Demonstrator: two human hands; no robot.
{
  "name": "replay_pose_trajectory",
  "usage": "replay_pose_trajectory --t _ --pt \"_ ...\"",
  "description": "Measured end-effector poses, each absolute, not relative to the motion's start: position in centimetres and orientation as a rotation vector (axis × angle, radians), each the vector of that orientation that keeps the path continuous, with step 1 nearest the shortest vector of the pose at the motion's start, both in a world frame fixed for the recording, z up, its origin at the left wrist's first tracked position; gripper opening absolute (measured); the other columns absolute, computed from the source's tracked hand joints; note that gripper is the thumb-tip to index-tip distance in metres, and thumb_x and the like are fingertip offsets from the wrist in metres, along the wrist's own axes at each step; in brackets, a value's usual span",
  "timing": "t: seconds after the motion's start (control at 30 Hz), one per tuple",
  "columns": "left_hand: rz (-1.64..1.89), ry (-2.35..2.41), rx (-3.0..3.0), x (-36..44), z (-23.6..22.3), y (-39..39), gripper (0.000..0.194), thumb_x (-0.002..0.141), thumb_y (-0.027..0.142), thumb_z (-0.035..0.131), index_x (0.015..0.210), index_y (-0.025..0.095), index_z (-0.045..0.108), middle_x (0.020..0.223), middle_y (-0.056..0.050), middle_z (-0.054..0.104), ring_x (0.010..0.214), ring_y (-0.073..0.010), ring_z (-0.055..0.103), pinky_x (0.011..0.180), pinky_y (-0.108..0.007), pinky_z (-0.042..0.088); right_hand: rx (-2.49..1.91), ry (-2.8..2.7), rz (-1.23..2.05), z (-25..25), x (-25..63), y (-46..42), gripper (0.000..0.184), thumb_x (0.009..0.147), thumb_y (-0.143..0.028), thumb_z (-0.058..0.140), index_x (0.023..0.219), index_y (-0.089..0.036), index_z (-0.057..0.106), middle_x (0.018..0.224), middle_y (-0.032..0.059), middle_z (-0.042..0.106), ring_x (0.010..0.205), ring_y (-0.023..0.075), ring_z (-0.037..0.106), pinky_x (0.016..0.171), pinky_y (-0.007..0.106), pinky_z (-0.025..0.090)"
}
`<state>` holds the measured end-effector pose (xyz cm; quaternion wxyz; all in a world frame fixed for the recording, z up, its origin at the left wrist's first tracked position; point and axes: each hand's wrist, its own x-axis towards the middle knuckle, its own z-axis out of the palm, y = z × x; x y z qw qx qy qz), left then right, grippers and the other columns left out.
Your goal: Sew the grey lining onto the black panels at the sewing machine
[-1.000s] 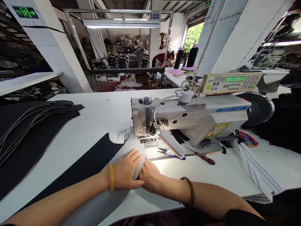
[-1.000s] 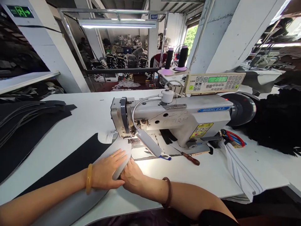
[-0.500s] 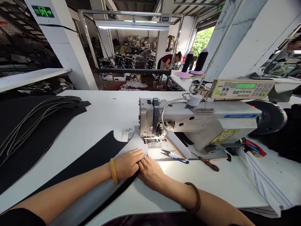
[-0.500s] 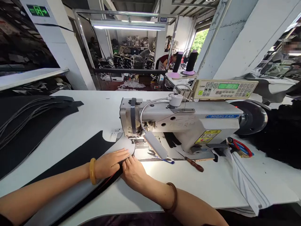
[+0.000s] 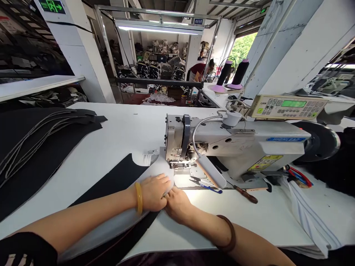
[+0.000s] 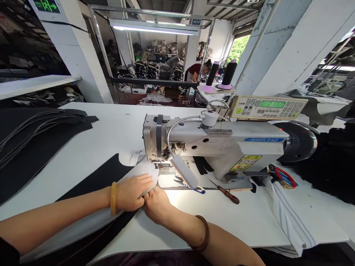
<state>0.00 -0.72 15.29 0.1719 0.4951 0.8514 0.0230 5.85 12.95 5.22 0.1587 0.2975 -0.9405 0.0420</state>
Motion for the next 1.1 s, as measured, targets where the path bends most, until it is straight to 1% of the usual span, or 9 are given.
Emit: replay_pose_trajectory --t 0.07,0.13,0.37,0.53,0.63,0.77,0.87,0.97,1.1 --pt "-0.003 2.397 1.382 0.4 15.0 -0.8 0.069 0.069 0.025 0.05 0.136 0.01 0.045 0.146 -0.016 0.04 0.138 -0.035 0.032 0.107 -0.057 0.04 0.905 -2.624 0.081 4.6 6.1 12.7 0.034 0.084 -0.018 0.053 0.117 -0.01 0.061 0.103 0.0128 0.068 0.095 0.0236 0.062 0.092 0.038 0.049" --pt "-0.024 2.382 1.37 0.6 14.7 -0.9 0.077 0.066 0.025 0.05 0.141 0.009 0.038 0.15 -0.016 0.034 0.14 -0.0361 0.027 0.107 -0.061 0.038 0.912 -2.565 0.056 3.9 6.1 12.7 0.037 0.086 -0.017 0.051 0.12 -0.007 0.059 0.108 0.0156 0.067 0.1 0.0253 0.06 0.095 0.041 0.048" --pt "0.033 2.4 1.363 0.6 14.4 -1.1 0.076 0.066 0.024 0.049 0.14 0.011 0.04 0.151 -0.015 0.033 0.141 -0.0348 0.026 0.109 -0.062 0.035 0.893 -2.5 0.078 3.0 6.0 12.8 0.034 0.086 -0.016 0.051 0.117 -0.008 0.06 0.102 0.0134 0.068 0.097 0.026 0.06 0.096 0.044 0.048" --pt "0.079 2.422 1.373 0.6 14.2 -1.2 0.07 0.066 0.024 0.049 0.135 0.012 0.043 0.149 -0.015 0.036 0.14 -0.0351 0.028 0.107 -0.062 0.037 0.889 -2.465 0.105 3.3 6.2 12.8 0.034 0.085 -0.016 0.052 0.117 -0.009 0.06 0.104 0.0129 0.067 0.1 0.0263 0.059 0.096 0.044 0.048" --pt "0.066 2.419 1.401 0.3 14.4 -1.0 0.062 0.066 0.024 0.049 0.127 0.014 0.048 0.144 -0.015 0.043 0.135 -0.0355 0.035 0.104 -0.059 0.042 0.9 -2.471 0.105 3.5 6.2 12.7 0.035 0.086 -0.018 0.051 0.12 -0.011 0.058 0.109 0.0135 0.066 0.104 0.0264 0.058 0.097 0.045 0.046" --pt "0.025 2.406 1.472 -0.1 14.9 -0.3 0.041 0.065 0.023 0.051 0.105 0.015 0.056 0.117 -0.014 0.059 0.116 -0.0337 0.052 0.094 -0.051 0.051 0.888 -2.45 0.081 3.9 6.3 12.8 0.035 0.087 -0.017 0.047 0.12 -0.01 0.059 0.106 0.0123 0.067 0.1 0.0257 0.059 0.094 0.043 0.047" --pt "0.025 2.425 1.47 0.1 15.0 0.1 0.03 0.065 0.021 0.051 0.093 0.015 0.056 0.101 -0.011 0.061 0.104 -0.0308 0.056 0.091 -0.047 0.053 0.911 -2.427 0.038 4.3 6.3 12.9 0.035 0.086 -0.015 0.045 0.118 -0.011 0.06 0.105 0.0111 0.068 0.1 0.0243 0.06 0.091 0.04 0.049" --pt "0.027 2.466 1.441 0.4 14.8 0.2 0.027 0.065 0.021 0.051 0.091 0.015 0.056 0.101 -0.012 0.06 0.104 -0.0328 0.056 0.089 -0.05 0.053 0.957 -2.471 0.026 4.7 6.3 13.0 0.034 0.085 -0.015 0.045 0.115 -0.014 0.062 0.104 0.0101 0.068 0.097 0.0235 0.061 0.092 0.041 0.049" --pt "0.035 2.466 1.439 0.5 14.3 0.1 0.032 0.066 0.021 0.051 0.096 0.014 0.057 0.11 -0.015 0.06 0.112 -0.036 0.052 0.091 -0.053 0.051 0.968 -2.526 0.044 5.0 6.4 13.2 0.032 0.085 -0.017 0.047 0.113 -0.013 0.062 0.107 0.0119 0.067 0.094 0.0234 0.061 0.094 0.042 0.048"
